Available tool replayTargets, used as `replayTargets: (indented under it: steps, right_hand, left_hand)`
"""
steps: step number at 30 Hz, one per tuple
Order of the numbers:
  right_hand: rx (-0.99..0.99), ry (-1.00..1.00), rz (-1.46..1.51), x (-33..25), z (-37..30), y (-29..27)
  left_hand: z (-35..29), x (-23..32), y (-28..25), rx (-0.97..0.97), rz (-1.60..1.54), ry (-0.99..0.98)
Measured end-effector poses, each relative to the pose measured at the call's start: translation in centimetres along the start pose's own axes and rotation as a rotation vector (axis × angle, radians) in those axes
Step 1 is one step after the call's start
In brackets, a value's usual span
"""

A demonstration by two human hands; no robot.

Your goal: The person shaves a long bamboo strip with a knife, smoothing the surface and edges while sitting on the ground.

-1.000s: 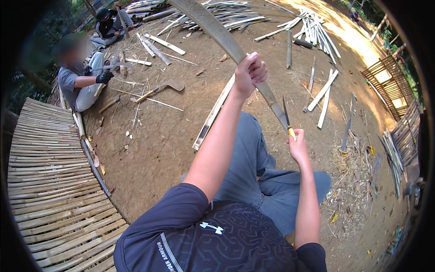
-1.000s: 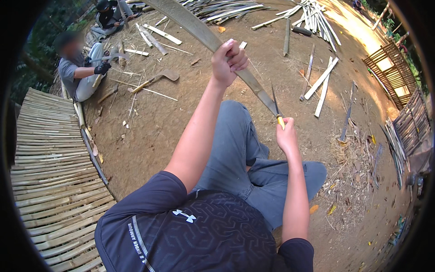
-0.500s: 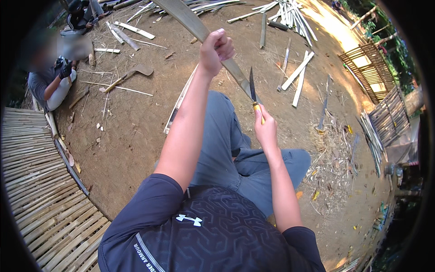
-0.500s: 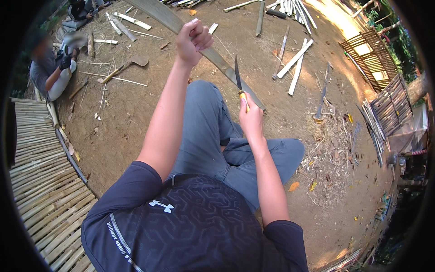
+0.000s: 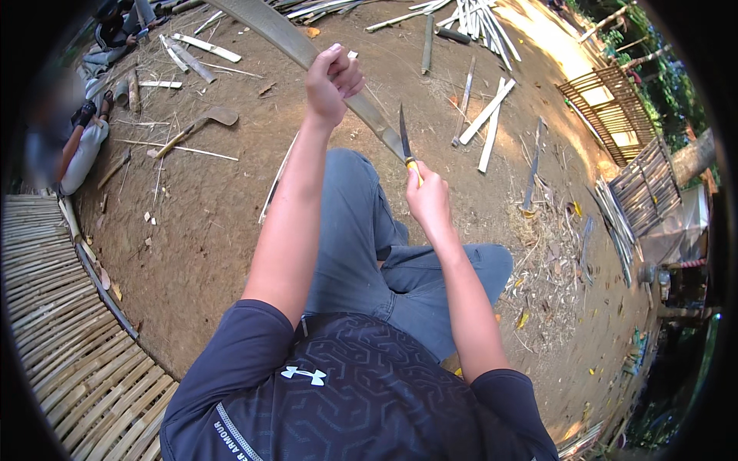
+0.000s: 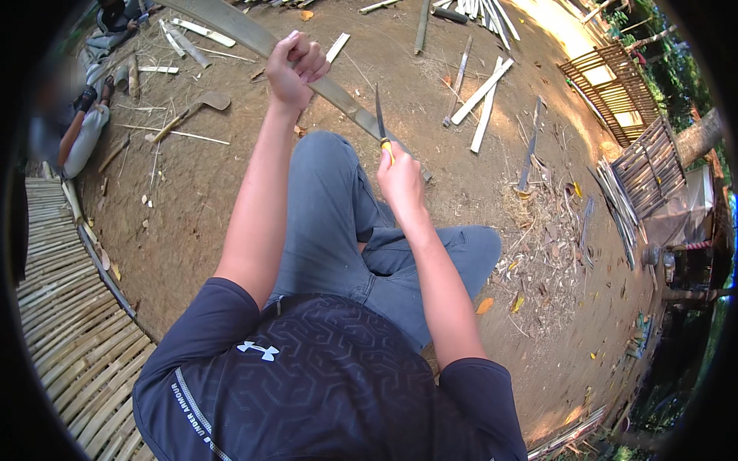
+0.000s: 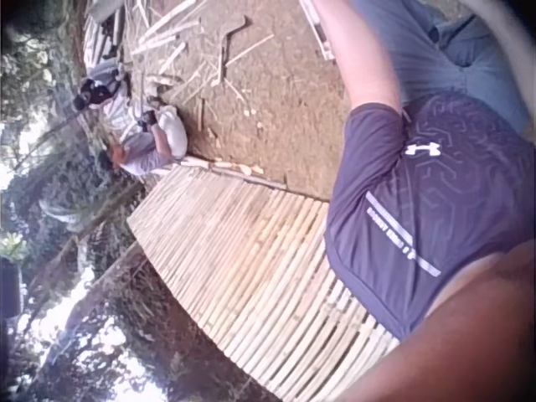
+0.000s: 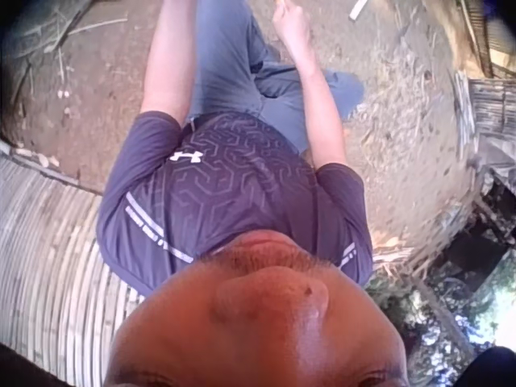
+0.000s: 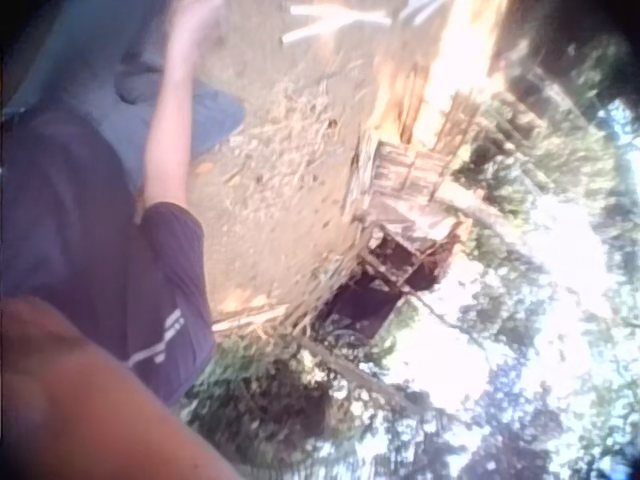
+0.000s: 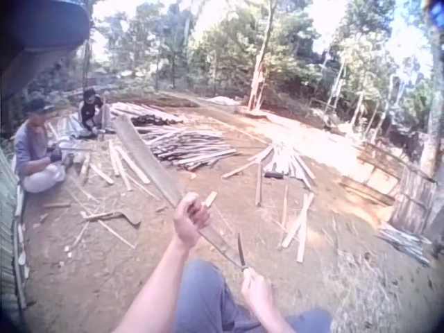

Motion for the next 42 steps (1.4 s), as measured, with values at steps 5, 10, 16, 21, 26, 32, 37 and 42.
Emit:
replayTargets:
  steps: [5,10,16,21,26,32,37,42]
  right_hand:
    - [-0.026,-0.011,-0.051,-1.4,0.2,-0.8]
    - [0.020,-0.015,-0.007,0.2,0.6,0.2]
    - [-0.024,0.015,-0.056,2.0,1.4,0.8]
    - [-0.056,0.031,-0.077,4.0,0.8,1.6]
    - [-0.026,-0.041,-0.165,1.2,-0.1,1.4]
    - [0.053,-0.168,-0.184,0.2,-0.2,0.6]
    - [-0.041,0.027,-0.048,6.2,1.8,0.9]
    - [-0.052,0.123,-0.124,8.4,0.6,2.3]
  left_hand:
    - [-0.1,-0.2,0.3,0.006,-0.022,-0.019]
    - [0.2,-0.1,-0.7,-0.021,-0.062,-0.012]
    - [-0.1,-0.2,-1.3,0.019,-0.058,-0.034]
    - [-0.4,-0.6,-1.1,0.066,-0.052,-0.023]
    - [-0.5,0.1,-2.1,0.096,-0.016,0.000]
    - [-0.3,0.5,-2.2,0.040,-0.009,-0.025]
    - [0.6,-0.6,-1.1,-0.003,-0.061,-0.062]
    - [1.2,-0.6,-1.3,0.065,-0.014,-0.041]
Point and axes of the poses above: each hand's wrist, its own z-axis towards the middle knuckle, its own y-axis out of the palm, x = y × z, the point moved 6 cm from there along z, towards the middle knuckle, and after that the axes turned 4 degrees about x, right-handed, at the moved point
